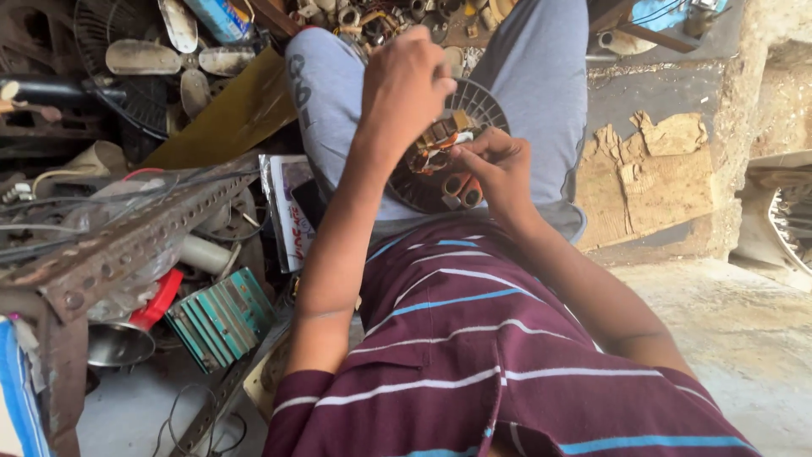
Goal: The person sits on the floor and uses pliers to adjust and manipulate copper windings on a fan motor stator. The hands repeatedly bend and reposition the wire coils while holding the stator steady.
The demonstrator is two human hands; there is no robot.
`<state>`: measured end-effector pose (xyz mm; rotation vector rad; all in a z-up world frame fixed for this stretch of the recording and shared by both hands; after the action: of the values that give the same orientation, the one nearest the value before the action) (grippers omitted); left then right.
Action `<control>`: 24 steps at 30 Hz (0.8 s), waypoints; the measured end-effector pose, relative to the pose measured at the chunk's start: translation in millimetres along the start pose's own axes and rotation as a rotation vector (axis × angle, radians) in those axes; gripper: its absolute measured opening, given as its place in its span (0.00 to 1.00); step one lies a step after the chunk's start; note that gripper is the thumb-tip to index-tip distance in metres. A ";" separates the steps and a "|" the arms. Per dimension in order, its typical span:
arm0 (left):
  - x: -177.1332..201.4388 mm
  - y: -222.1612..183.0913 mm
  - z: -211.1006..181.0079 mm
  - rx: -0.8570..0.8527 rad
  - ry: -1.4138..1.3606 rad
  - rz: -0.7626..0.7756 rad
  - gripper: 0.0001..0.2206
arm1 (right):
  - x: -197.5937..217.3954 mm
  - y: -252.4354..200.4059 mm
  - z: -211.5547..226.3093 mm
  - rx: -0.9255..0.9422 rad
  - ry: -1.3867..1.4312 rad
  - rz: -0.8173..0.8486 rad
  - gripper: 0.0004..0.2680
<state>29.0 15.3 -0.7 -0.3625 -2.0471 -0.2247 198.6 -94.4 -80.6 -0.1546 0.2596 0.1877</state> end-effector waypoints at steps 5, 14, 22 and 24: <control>-19.1 0.2 42.0 0.230 -0.083 0.273 0.06 | 1.3 0.2 7.4 -0.049 -0.051 -0.050 0.05; 9.5 -41.5 22.8 0.039 0.015 -0.272 0.08 | 20.0 83.1 37.2 -0.041 -0.326 0.476 0.18; 14.1 -120.9 -35.9 0.033 -0.120 0.230 0.14 | 17.4 90.5 36.2 -0.279 -0.354 0.450 0.12; 13.2 -123.8 -47.1 -0.077 -0.084 0.103 0.13 | 12.7 65.0 39.6 0.301 -0.684 0.187 0.06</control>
<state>18.8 -113.2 32.6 -0.5315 -2.0998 -0.2291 206.9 -22.2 -54.4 0.2360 -0.3813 0.3714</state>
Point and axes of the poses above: each hand's wrist, its own y-axis towards the middle knuckle, its own x-axis out of the back of the hand, z = x × y, the point moved 1 cm from there along y, towards the middle knuckle, and after that the axes turned 8 degrees about z, right-handed, at the moved point
